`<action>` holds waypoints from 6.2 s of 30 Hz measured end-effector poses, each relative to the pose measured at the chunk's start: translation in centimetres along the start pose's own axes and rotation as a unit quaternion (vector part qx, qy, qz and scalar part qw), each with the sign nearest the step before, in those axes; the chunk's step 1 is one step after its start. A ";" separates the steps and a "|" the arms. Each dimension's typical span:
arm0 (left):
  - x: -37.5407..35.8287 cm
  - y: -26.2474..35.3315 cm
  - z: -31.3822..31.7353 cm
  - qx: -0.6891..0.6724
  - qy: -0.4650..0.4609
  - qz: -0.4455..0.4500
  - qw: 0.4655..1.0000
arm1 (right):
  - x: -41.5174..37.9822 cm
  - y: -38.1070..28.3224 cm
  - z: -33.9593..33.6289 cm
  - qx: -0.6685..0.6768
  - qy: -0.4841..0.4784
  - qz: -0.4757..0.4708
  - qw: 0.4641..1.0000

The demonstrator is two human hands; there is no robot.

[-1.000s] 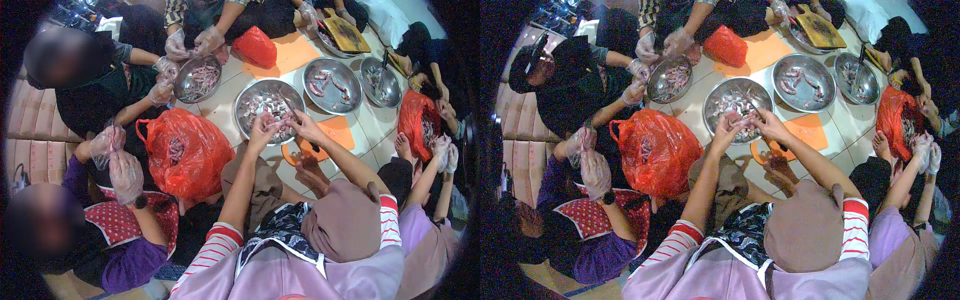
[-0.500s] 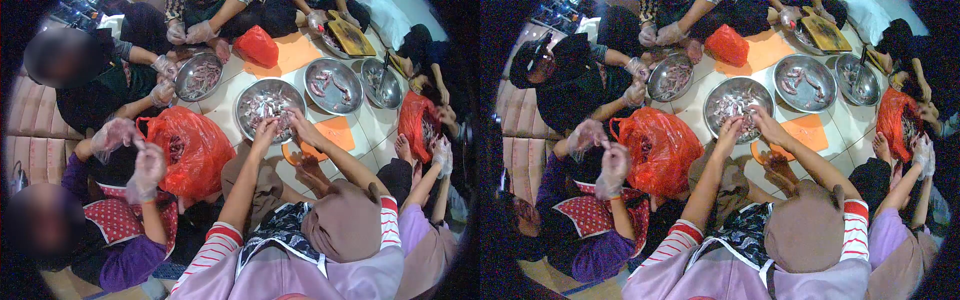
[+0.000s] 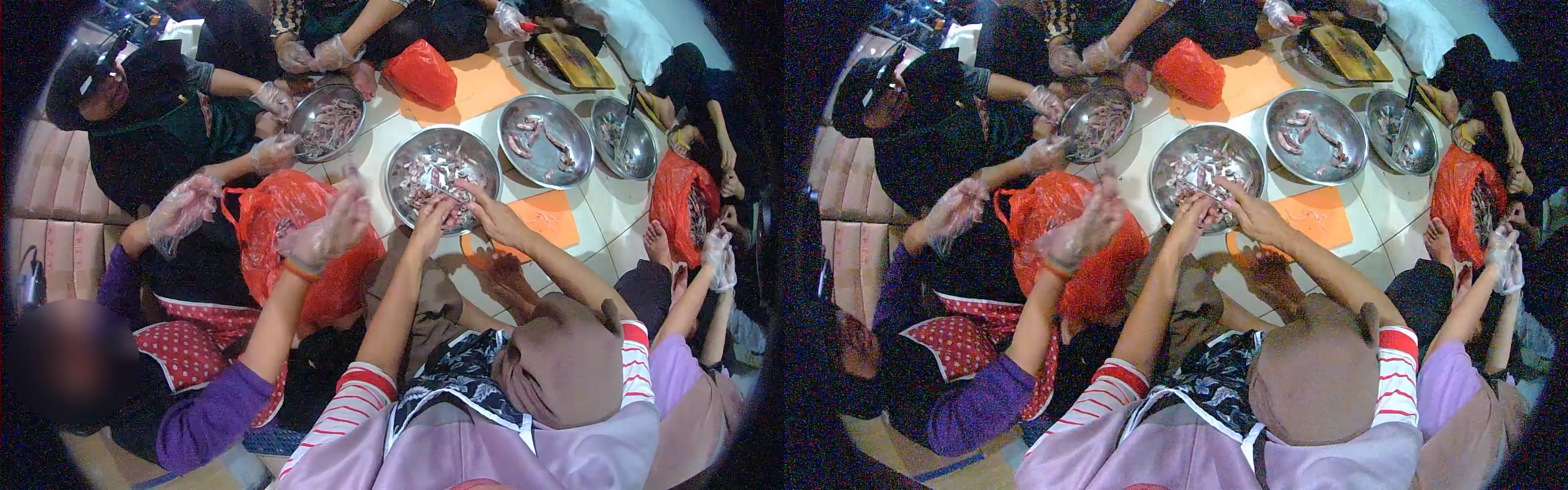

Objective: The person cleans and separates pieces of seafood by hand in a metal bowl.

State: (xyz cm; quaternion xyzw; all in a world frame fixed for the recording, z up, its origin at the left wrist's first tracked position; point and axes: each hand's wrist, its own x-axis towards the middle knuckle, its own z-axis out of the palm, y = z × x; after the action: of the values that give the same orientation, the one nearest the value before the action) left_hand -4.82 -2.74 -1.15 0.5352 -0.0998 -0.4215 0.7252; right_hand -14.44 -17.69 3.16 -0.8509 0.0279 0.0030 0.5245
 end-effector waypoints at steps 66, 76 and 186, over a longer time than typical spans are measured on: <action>-0.6 -0.6 -0.8 0.094 -0.001 -0.061 0.994 | 2.4 2.3 -0.3 -0.004 0.028 -0.063 0.998; 0.2 -1.7 -1.7 0.137 0.008 -0.047 0.989 | 2.9 0.8 -1.2 -0.177 0.012 -0.129 0.976; 1.7 -1.0 1.0 -0.134 0.075 -0.025 0.988 | 4.9 0.4 0.3 -0.245 0.145 -0.158 0.946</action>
State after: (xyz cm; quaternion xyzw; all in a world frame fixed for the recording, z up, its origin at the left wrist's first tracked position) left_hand -4.85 -4.73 -2.13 0.4659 0.0257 -0.4078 0.7848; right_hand -9.57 -17.85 2.54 -0.9379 -0.0327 -0.1961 0.2844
